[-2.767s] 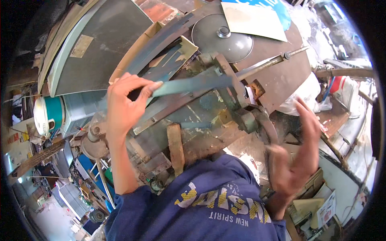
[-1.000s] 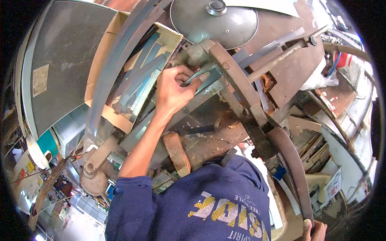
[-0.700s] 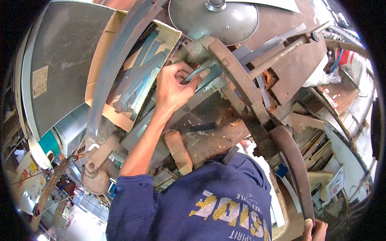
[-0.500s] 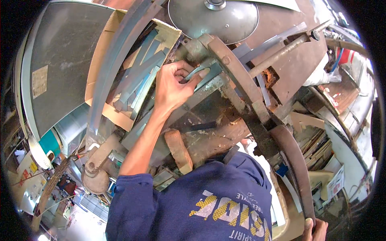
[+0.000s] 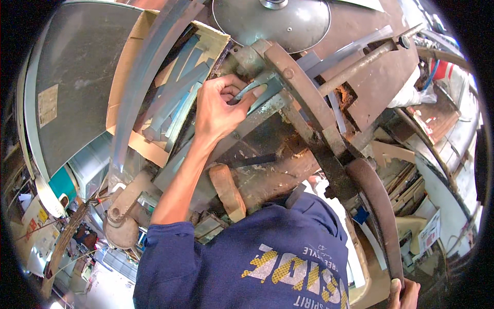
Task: The person cuts metal strips using a manual shearing machine, shapes them with a bending machine, and fits the strips into grooves on a die board.
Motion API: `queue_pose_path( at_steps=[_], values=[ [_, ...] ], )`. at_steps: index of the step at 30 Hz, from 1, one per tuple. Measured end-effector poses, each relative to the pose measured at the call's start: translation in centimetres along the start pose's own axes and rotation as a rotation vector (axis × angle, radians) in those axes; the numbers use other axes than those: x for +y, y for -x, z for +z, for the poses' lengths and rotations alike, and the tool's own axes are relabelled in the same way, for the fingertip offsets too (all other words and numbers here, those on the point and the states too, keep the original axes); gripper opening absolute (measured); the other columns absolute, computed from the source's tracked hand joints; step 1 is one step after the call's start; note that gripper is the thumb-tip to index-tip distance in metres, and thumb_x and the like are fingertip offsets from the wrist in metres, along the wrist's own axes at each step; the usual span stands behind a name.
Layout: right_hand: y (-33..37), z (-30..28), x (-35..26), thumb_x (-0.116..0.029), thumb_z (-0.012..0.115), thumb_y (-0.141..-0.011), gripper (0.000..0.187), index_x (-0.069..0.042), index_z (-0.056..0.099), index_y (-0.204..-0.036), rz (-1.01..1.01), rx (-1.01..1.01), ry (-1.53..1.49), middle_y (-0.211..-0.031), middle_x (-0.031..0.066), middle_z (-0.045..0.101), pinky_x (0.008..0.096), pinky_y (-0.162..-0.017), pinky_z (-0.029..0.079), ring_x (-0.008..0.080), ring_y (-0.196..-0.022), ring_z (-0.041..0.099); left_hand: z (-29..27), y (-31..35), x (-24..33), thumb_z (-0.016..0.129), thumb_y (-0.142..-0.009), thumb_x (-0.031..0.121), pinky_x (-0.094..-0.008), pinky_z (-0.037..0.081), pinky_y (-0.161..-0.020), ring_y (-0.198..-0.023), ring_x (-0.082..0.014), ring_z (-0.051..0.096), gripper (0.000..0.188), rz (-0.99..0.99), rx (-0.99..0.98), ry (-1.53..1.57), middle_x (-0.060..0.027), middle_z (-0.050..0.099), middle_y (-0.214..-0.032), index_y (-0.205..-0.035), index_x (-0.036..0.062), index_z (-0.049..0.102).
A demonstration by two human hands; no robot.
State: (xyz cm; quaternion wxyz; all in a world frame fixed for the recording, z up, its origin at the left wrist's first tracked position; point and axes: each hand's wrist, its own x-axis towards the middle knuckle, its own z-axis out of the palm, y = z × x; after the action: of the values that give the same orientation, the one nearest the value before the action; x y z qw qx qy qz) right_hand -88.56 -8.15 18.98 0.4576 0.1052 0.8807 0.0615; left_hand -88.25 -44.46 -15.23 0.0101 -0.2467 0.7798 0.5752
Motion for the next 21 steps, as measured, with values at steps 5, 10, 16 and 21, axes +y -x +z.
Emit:
queue_pose_path(
  at_steps=[5,10,16,21],
  values=[
    [-1.5,-0.1,1.1,-0.043,0.059,-0.099,0.055,0.01,0.063,-0.083,0.009,-0.144,0.073,-0.065,0.0244,0.056,0.0427,-0.058,0.042,0.0282,-0.059,0.05,-0.3,0.4,0.2,0.08,-0.081,0.016,-0.0224,0.037,-0.045,-0.05,-0.0021,0.047,0.024,0.019,0.045,0.001,-0.0018,0.058,-0.053,-0.072,-0.0034,0.069],
    [-17.4,21.4,12.6,-0.017,0.063,-0.084,0.038,0.006,0.068,-0.114,-0.289,0.238,-0.296,-0.101,0.0309,0.066,0.0427,-0.095,0.045,0.0423,-0.103,0.061,0.2,0.5,1.8,0.082,-0.08,0.018,-0.0249,0.046,-0.052,-0.056,-0.006,0.058,0.026,0.112,0.026,-0.099,-0.0073,0.066,-0.061,-0.075,-0.0038,0.069],
    [-23.6,24.0,9.0,-0.046,0.055,-0.087,0.05,0.001,0.053,-0.07,-0.741,0.335,-0.478,-0.056,0.0254,0.044,0.0479,-0.05,0.036,0.0476,-0.056,0.05,-2.8,4.0,0.3,0.076,-0.087,0.021,-0.0274,0.048,-0.062,-0.064,-0.0081,0.058,0.025,0.108,0.199,-0.309,-0.0049,0.067,-0.069,-0.088,-0.004,0.071],
    [-22.3,23.1,7.9,-0.044,0.07,-0.082,0.047,0.0,0.056,-0.08,-0.735,0.493,-0.654,-0.068,0.0192,0.057,0.0412,-0.064,0.046,0.0371,-0.065,0.059,-5.1,7.9,6.2,0.069,-0.094,0.016,-0.0233,0.04,-0.06,-0.064,-0.0064,0.053,0.023,0.25,0.312,-0.295,0.0017,0.059,-0.067,-0.079,-0.0009,0.064]
  ],
)
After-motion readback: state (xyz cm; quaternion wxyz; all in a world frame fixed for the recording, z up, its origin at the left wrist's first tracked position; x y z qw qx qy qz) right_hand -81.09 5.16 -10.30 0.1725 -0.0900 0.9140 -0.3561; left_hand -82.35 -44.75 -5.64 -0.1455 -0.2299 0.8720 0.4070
